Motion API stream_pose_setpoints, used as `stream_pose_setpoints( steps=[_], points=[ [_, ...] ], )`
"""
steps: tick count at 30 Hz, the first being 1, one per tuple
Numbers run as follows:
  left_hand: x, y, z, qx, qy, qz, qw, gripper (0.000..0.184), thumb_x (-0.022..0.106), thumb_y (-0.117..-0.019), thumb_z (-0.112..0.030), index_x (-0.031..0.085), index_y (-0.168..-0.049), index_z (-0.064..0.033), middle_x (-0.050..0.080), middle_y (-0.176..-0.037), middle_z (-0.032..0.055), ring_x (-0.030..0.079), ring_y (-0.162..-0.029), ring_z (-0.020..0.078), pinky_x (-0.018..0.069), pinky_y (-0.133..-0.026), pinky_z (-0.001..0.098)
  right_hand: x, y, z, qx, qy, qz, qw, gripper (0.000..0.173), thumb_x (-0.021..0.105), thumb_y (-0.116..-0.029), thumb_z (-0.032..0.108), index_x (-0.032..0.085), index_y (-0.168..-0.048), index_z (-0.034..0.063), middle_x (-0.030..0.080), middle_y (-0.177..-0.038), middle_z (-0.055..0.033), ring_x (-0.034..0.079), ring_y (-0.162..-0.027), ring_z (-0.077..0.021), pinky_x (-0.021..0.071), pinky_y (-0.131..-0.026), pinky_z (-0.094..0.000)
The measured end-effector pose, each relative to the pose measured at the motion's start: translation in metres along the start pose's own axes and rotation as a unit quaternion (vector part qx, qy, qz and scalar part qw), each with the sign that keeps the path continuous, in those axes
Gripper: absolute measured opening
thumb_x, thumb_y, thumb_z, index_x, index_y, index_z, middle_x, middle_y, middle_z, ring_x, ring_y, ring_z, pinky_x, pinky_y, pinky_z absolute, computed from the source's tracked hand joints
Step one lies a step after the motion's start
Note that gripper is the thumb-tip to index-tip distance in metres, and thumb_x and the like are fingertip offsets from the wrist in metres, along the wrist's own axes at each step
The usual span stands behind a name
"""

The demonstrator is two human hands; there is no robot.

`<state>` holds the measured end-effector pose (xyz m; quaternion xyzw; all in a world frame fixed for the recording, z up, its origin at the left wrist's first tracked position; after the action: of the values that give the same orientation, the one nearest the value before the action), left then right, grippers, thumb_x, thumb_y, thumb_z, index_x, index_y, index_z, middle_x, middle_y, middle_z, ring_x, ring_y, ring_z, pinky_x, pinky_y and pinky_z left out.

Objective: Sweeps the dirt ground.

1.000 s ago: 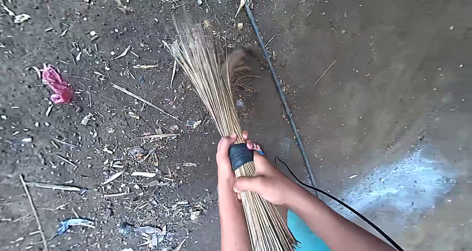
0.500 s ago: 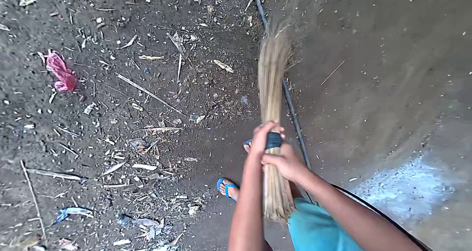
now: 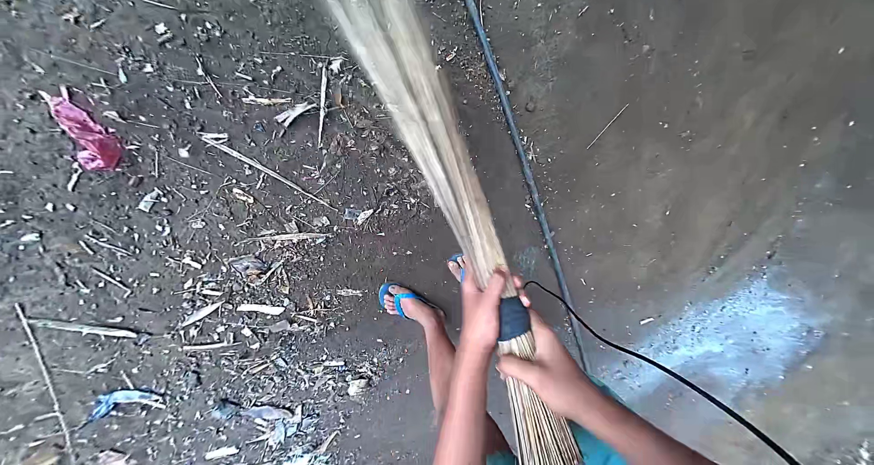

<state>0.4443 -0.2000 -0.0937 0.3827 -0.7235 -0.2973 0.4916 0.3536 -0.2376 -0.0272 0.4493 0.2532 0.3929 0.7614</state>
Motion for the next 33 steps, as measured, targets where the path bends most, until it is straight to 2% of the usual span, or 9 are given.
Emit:
stream_pose_setpoints(
  steps=[4,8,11,13,16,21,25,28,33],
  points=[
    [-0.012,-0.015,0.033,-0.132,0.009,0.071,0.989,0.033,0.051,-0.1039,-0.015,0.046,-0.129,0.0057,0.065,-0.079,0.0124,0.067,-0.062,0.0190,0.0607,-0.060,0.0322,0.015,-0.002,-0.023,0.048,-0.044,-0.076,0.995,0.058,0.078,-0.0712,0.011,0.052,-0.122,0.0003,0.071,-0.087,-0.0097,0.073,-0.069,-0.0217,0.0646,-0.065,-0.0382],
    [-0.110,-0.026,0.018,0.012,0.166,0.011,0.986,0.026,0.038,-0.0991,-0.019,0.048,-0.112,0.0003,0.065,-0.081,0.0089,0.065,-0.064,0.0149,0.0581,-0.060,0.0288,0.074,-0.060,-0.012,0.046,0.206,0.100,0.972,0.088,0.085,-0.0754,0.024,0.037,-0.145,-0.0009,0.063,-0.125,-0.0146,0.065,-0.113,-0.0195,0.0537,-0.099,-0.0386],
    [-0.153,-0.018,-0.025,0.097,0.224,-0.062,0.968,0.032,0.030,-0.1036,-0.030,0.054,-0.103,-0.0090,0.064,-0.078,0.0047,0.063,-0.063,0.0128,0.0555,-0.058,0.0270,0.122,-0.090,0.009,0.019,0.255,0.200,0.946,0.098,0.085,-0.0751,0.022,0.029,-0.153,0.0031,0.058,-0.136,-0.0191,0.058,-0.126,-0.0258,0.0486,-0.105,-0.0459],
    [-0.155,-0.005,-0.054,0.118,0.204,-0.112,0.965,0.024,0.034,-0.1067,-0.029,0.052,-0.106,-0.0118,0.062,-0.079,0.0054,0.062,-0.062,0.0147,0.0566,-0.058,0.0289,0.133,-0.087,0.013,0.003,0.170,0.215,0.962,0.087,0.082,-0.0723,0.016,0.038,-0.146,0.0100,0.064,-0.123,-0.0120,0.066,-0.108,-0.0186,0.0566,-0.091,-0.0396],
    [-0.135,0.028,-0.068,0.109,0.109,-0.127,0.980,0.025,0.038,-0.1088,-0.026,0.043,-0.128,-0.0111,0.062,-0.082,0.0088,0.064,-0.064,0.0189,0.0590,-0.059,0.0342,0.128,-0.040,0.017,-0.006,-0.004,0.202,0.979,0.070,0.076,-0.0722,0.003,0.047,-0.136,0.0032,0.068,-0.096,-0.0073,0.070,-0.074,-0.0155,0.0626,-0.067,-0.0328],
    [-0.066,0.085,-0.013,-0.034,0.114,0.036,0.992,0.042,0.047,-0.1046,-0.013,0.033,-0.142,0.0002,0.062,-0.080,0.0106,0.065,-0.062,0.0181,0.0601,-0.059,0.0320,0.093,0.074,-0.019,0.003,-0.048,-0.039,0.998,0.063,0.076,-0.0695,0.006,0.053,-0.128,0.0005,0.072,-0.088,-0.0089,0.072,-0.069,-0.0212,0.0641,-0.060,-0.0377],
    [-0.053,0.077,0.044,-0.170,0.119,0.100,0.973,0.028,0.049,-0.1067,-0.018,0.050,-0.126,0.0021,0.063,-0.078,0.0099,0.065,-0.062,0.0171,0.0591,-0.059,0.0315,0.085,0.084,-0.041,0.075,-0.013,-0.160,0.984,0.035,0.069,-0.0730,0.009,0.058,-0.106,-0.0001,0.070,-0.073,-0.0092,0.070,-0.060,-0.0205,0.0619,-0.056,-0.0360],
    [-0.116,0.085,0.057,-0.146,0.177,0.020,0.973,0.027,0.043,-0.1090,-0.019,0.055,-0.118,0.0033,0.066,-0.078,0.0096,0.066,-0.063,0.0158,0.0584,-0.062,0.0295,0.121,0.056,-0.056,0.124,0.060,-0.056,0.989,0.034,0.071,-0.0757,0.008,0.059,-0.107,0.0005,0.071,-0.077,-0.0094,0.071,-0.066,-0.0203,0.0627,-0.065,-0.0357],
    [-0.206,0.169,0.036,0.023,0.226,-0.147,0.963,0.038,0.038,-0.1069,-0.018,0.038,-0.137,0.0060,0.066,-0.087,0.0163,0.069,-0.069,0.0205,0.0612,-0.064,0.0324,0.194,0.070,-0.072,0.159,0.142,0.182,0.960,0.072,0.081,-0.0699,0.012,0.044,-0.132,0.0050,0.071,-0.098,-0.0052,0.073,-0.075,-0.0160,0.0652,-0.071,-0.0360]
  ],
)
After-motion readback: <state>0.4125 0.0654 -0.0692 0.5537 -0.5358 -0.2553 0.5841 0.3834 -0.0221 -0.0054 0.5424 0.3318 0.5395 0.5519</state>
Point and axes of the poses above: each hand's wrist, its own y-axis away from the middle knuckle, its own x-axis out of the palm, z = x × y, the point moved 3 cm from there along -y, towards the middle knuckle
